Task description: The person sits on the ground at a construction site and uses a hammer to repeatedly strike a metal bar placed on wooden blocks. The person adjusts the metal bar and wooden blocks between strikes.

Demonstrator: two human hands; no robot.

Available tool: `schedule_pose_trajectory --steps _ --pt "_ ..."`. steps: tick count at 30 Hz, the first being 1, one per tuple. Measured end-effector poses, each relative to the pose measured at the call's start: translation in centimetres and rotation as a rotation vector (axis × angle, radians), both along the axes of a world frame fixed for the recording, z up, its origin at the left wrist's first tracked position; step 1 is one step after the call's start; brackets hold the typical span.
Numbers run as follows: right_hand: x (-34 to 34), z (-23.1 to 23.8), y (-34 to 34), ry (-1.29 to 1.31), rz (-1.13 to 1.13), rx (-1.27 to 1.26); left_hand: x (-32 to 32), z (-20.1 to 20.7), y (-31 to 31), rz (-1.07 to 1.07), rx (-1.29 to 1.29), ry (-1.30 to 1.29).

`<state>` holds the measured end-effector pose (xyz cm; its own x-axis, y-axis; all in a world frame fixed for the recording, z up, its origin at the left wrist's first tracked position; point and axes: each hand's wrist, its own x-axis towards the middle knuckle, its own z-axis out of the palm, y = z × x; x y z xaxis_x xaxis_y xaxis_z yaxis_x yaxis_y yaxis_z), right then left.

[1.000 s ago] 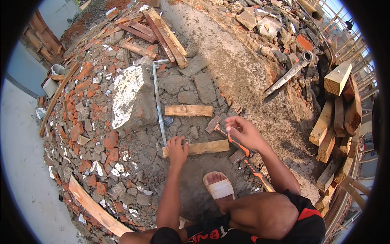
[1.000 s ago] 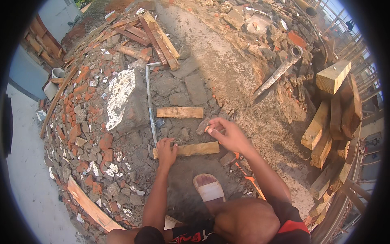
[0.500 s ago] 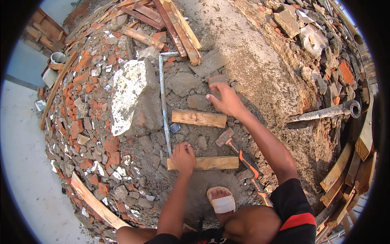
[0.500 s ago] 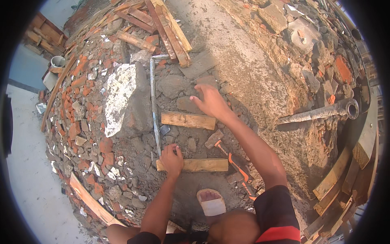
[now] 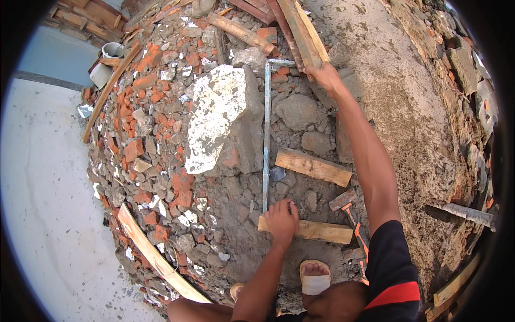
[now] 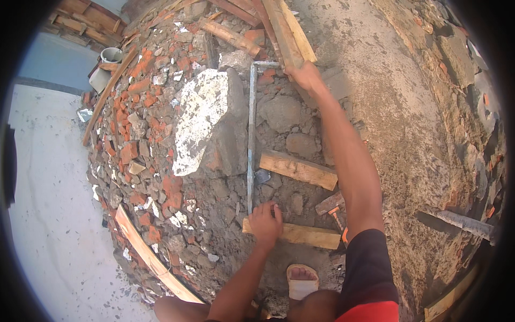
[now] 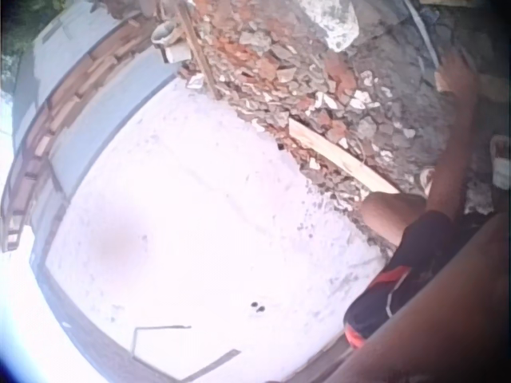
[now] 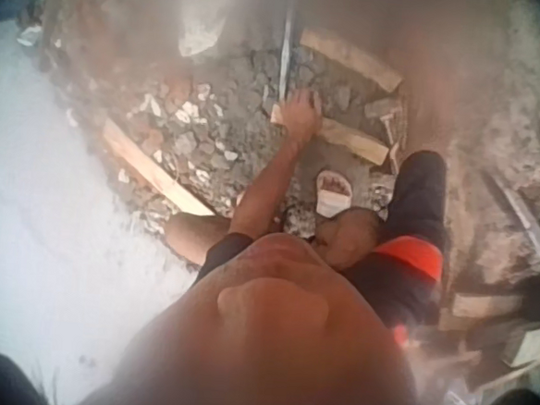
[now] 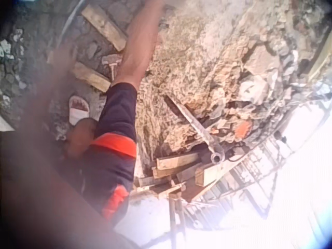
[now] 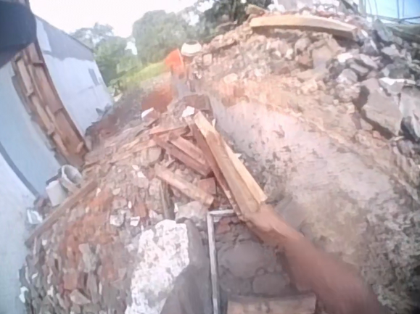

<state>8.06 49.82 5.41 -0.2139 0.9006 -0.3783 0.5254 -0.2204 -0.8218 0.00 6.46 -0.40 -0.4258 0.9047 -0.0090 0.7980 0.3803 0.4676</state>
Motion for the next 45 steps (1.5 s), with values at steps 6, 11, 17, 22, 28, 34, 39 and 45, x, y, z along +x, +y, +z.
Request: schedule_pose_trajectory --steps 6,11,17,22,28,34,39,45 --pt "4.2 7.3 -11.6 1.096 -0.021 -0.346 -0.2 -0.4 -0.6 0.026 0.037 -0.017" --pt "10.0 6.9 -24.6 0.942 0.061 -0.303 -0.3 0.1 -0.8 0.026 0.109 -0.054" --pt "12.8 6.4 -39.2 0.342 0.001 -0.085 -0.5 0.5 -0.8 -0.023 0.21 -0.218" --pt "10.8 7.2 -48.0 0.143 0.078 0.067 -1.6 2.0 -0.4 0.002 0.341 -0.731" --pt "8.2 5.5 -56.8 -0.088 0.2 0.121 1.2 9.6 -1.7 0.248 0.238 -1.289" --pt "9.2 5.6 -55.2 -0.092 0.418 0.147 -4.7 9.7 -4.9 0.004 0.019 -1.157" --pt "12.6 5.4 -51.1 -0.224 0.166 0.267 -3.4 9.3 -5.9 -0.144 -0.065 -0.717" --pt "16.3 5.0 -48.9 -0.74 0.016 0.335 -2.3 4.9 -6.3 -0.211 -0.034 -0.203"
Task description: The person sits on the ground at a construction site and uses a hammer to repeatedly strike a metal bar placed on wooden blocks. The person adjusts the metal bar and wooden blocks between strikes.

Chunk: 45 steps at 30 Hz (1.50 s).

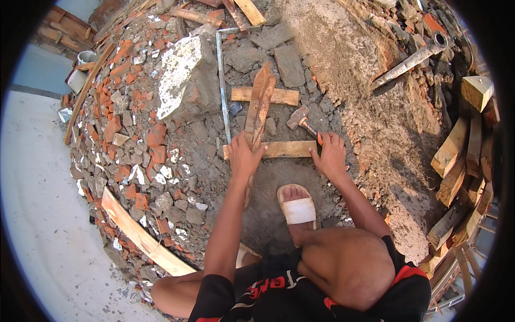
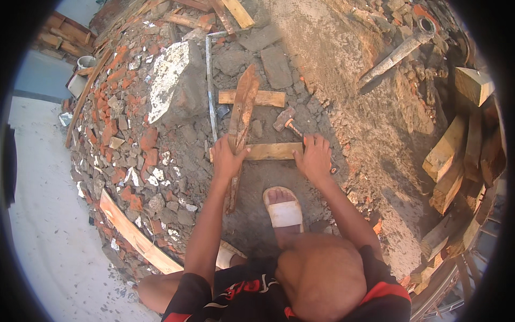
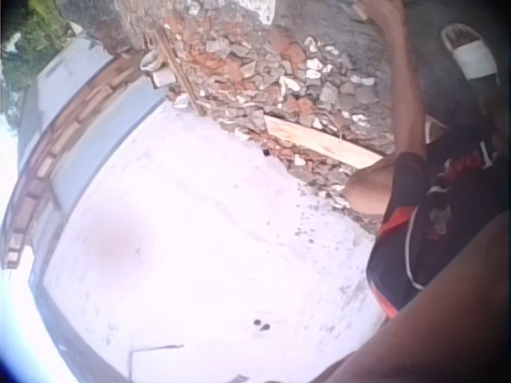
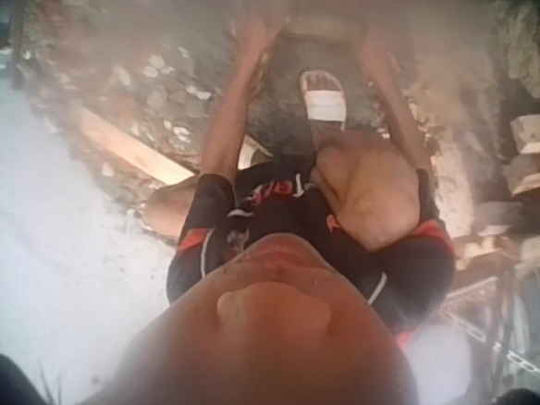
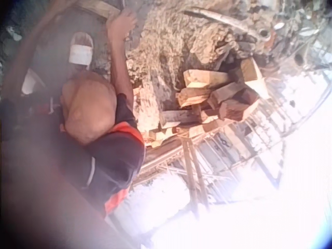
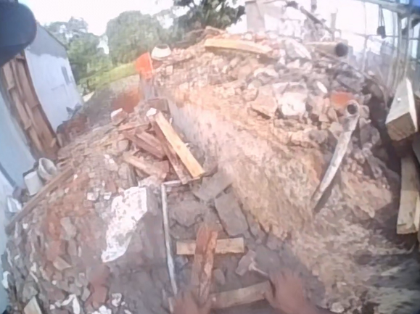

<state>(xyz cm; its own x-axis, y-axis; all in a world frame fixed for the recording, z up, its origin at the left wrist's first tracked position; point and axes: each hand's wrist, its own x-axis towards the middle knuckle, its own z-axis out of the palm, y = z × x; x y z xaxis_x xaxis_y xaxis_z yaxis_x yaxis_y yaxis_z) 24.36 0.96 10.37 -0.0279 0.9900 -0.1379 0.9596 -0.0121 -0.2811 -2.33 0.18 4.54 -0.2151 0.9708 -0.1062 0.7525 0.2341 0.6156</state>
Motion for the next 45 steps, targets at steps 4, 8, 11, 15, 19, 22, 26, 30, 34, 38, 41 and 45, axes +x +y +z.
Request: schedule_pose_trajectory --steps 4,8,11,15,19,22,26,30,34,38,41,45 --pt "3.7 -3.3 0.5 -0.075 0.026 -0.194 0.4 -1.4 -0.3 -0.01 0.018 0.117" --pt "5.3 -6.1 2.1 -0.07 0.113 -0.202 0.8 -0.8 -0.3 -0.016 -0.025 0.1" --pt "6.1 -7.4 6.0 0.039 0.157 -0.399 0.5 -1.0 0.1 -0.039 0.019 0.047" --pt "4.6 -5.9 9.6 0.305 0.033 -0.772 -1.1 -2.0 0.4 -0.085 0.086 -0.054" --pt "4.9 -5.1 9.5 0.56 -0.119 -0.939 -1.8 -0.2 1.4 -0.12 0.036 -0.084" --pt "4.7 -4.8 9.4 0.626 -0.133 -0.986 -1.7 0.5 1.0 -0.143 0.069 -0.118" --pt "5.0 -5.1 9.0 0.678 -0.177 -0.934 -0.7 0.3 1.0 -0.194 0.0 -0.104" --pt "4.3 -4.5 9.3 0.733 -0.239 -0.903 1.8 -0.9 0.8 -0.131 0.024 0.078" --pt "3.3 -3.2 7.5 0.732 -0.258 -0.782 2.1 -1.0 0.2 -0.083 0.01 0.1" --pt "3.6 0.3 7.8 0.823 -0.249 -0.671 2.4 -0.5 0.6 -0.05 -0.047 0.123" --pt "2.9 3.2 11.2 0.88 -0.155 -0.583 2.2 -0.8 0.4 -0.046 -0.013 0.124" --pt "1.8 2.4 15.7 0.907 -0.107 -0.496 2.7 -1.1 0.9 -0.053 -0.011 0.131"
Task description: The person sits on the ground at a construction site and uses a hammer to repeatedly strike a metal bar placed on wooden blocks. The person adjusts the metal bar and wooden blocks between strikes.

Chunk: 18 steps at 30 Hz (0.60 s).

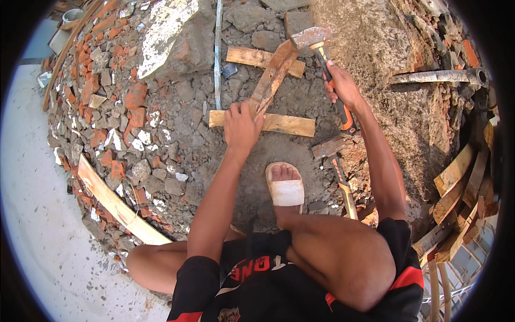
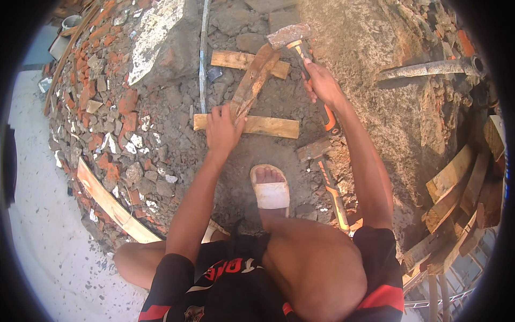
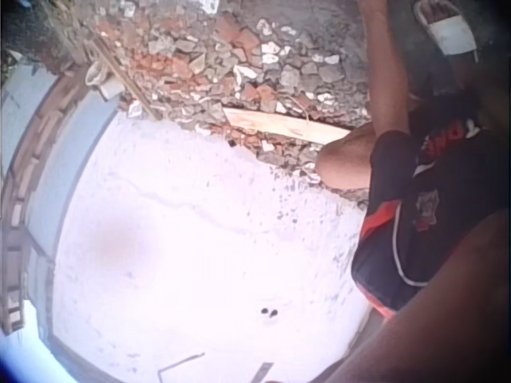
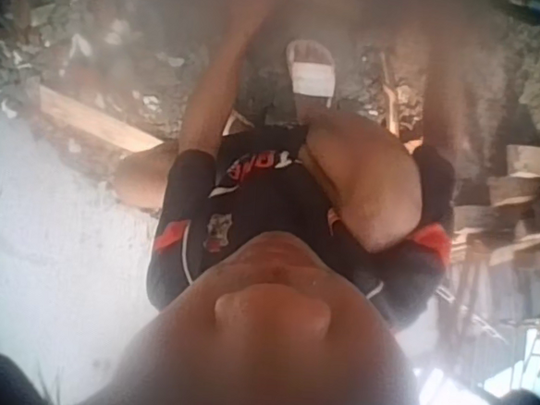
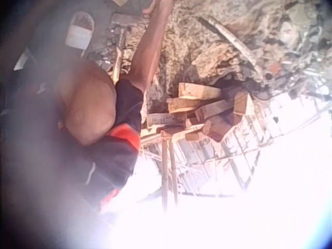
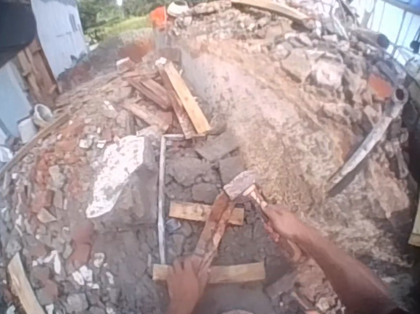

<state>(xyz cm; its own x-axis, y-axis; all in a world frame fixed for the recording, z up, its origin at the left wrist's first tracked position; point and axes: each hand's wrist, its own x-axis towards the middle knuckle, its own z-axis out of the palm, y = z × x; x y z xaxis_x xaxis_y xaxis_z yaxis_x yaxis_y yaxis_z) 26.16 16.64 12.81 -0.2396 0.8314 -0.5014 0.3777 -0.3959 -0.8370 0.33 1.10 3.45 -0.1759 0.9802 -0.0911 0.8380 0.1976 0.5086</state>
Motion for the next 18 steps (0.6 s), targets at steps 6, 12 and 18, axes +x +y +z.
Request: schedule_pose_trajectory --steps 6,12,18 --pt "-1.7 -0.8 -1.1 -0.248 0.438 -0.19 -0.4 0.2 -0.5 0.004 -0.017 -0.01" --pt "-0.3 -0.7 0.9 -0.101 0.171 -0.086 -0.4 0.5 -0.1 -0.008 -0.014 0.003" --pt "-1.7 -1.3 -2.4 -0.27 0.427 -0.224 -0.4 0.0 -0.1 -0.017 0.021 -0.029"
